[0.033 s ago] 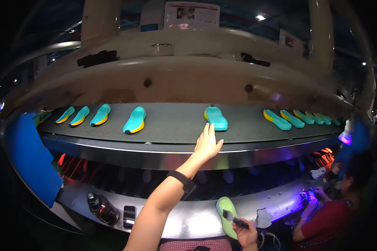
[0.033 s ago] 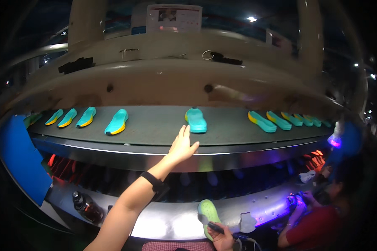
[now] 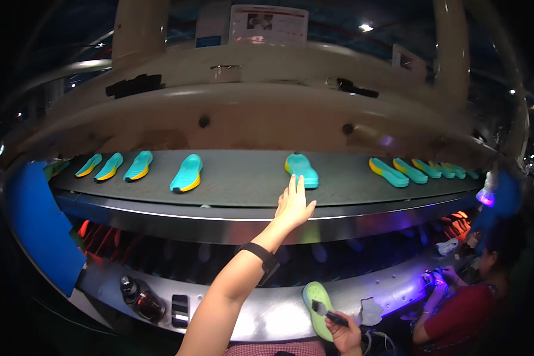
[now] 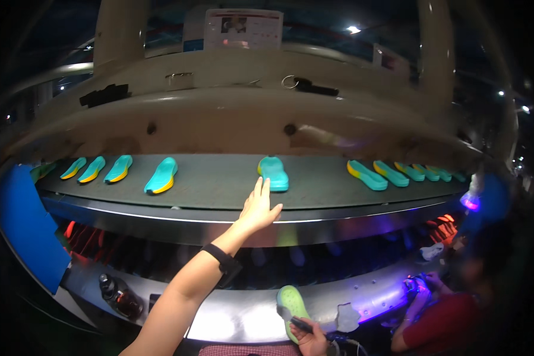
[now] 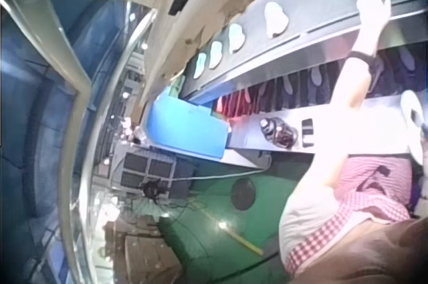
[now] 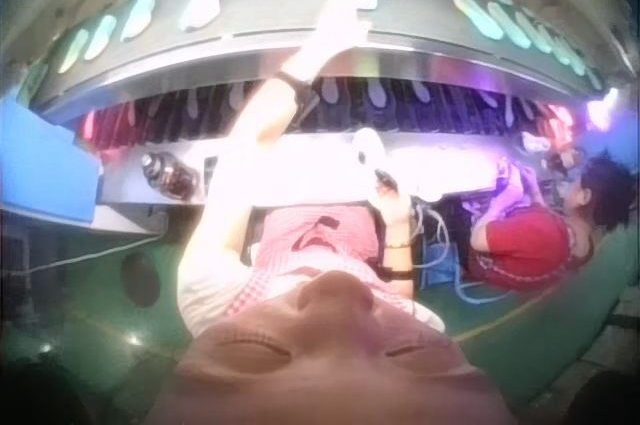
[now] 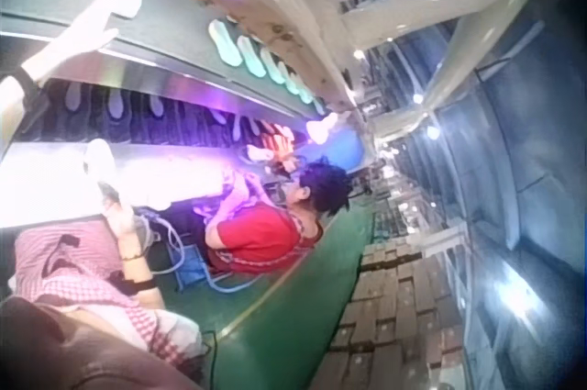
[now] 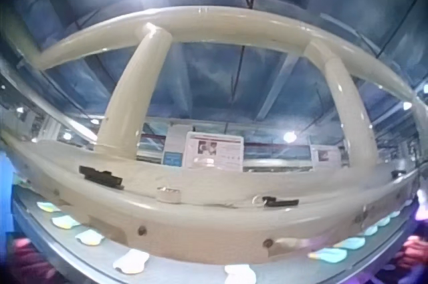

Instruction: Apply adhesive to shoe insoles using a brush and place them on a conveyor belt.

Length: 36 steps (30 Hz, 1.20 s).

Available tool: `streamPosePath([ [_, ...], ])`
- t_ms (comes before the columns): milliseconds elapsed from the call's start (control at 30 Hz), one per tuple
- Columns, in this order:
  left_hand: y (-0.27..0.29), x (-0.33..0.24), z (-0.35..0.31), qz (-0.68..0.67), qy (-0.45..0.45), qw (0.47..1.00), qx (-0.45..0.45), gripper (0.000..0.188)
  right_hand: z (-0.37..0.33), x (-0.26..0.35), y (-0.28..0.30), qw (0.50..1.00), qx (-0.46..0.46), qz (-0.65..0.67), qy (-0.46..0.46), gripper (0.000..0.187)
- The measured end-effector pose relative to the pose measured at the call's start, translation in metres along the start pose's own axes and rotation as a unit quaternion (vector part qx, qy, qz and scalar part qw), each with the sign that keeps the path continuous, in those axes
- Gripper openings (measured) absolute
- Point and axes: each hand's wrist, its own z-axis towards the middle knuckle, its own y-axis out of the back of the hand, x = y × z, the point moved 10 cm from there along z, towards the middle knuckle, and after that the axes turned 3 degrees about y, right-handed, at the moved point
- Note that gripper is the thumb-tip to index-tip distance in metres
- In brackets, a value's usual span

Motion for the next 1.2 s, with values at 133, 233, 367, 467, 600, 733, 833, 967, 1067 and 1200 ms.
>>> streamPosePath([
  [133, -0.02, 0.008, 0.025, 0.063, 0.017, 0.998, -0.003, 0.081, -0.002, -0.025, 0.035, 0.995, 0.041, -0.013, -0.089, 0.043],
  [233, -0.037, 0.017, 0.039, 0.07, 0.035, 0.996, 0.05, 0.074, -0.001, -0.021, 0.043, 0.995, 0.016, -0.076, -0.068, 0.042],
  [367, -0.011, -0.001, 0.034, 0.084, -0.072, 0.982, -0.152, 0.043, -0.002, 0.001, 0.019, 0.995, -0.018, -0.099, 0.016, 0.03],
  [467, 0.007, -0.008, 0.016, 0.079, -0.133, 0.969, -0.195, 0.023, -0.011, 0.015, -0.011, 0.996, -0.016, -0.07, 0.045, 0.023],
  [600, 0.046, -0.016, -0.033, -0.123, -0.159, 0.946, -0.254, 0.017, -0.019, 0.021, 0.005, 0.994, -0.057, -0.076, 0.046, 0.018],
  [733, 0.043, 0.063, -0.105, -0.556, 0.052, 0.762, -0.327, 0.019, -0.016, 0.022, 0.027, 0.981, -0.129, -0.13, 0.057, 0.017],
  [833, -0.006, 0.062, -0.122, -0.678, 0.18, 0.709, -0.072, 0.036, -0.002, 0.019, 0.032, 0.978, -0.157, -0.12, 0.062, 0.017],
  [967, -0.018, 0.053, -0.169, -0.741, 0.182, 0.623, 0.173, 0.045, 0.002, 0.023, 0.025, 0.976, -0.157, -0.121, 0.087, 0.017],
  [1067, -0.021, 0.062, -0.23, -0.812, 0.166, 0.501, 0.249, 0.07, 0.002, 0.021, 0.012, 0.978, -0.14, -0.133, 0.081, 0.017],
  [1200, -0.064, 0.082, -0.31, -0.772, 0.271, 0.473, 0.326, 0.073, 0.008, 0.001, 0.002, 0.98, -0.105, -0.164, 0.04, 0.016],
])
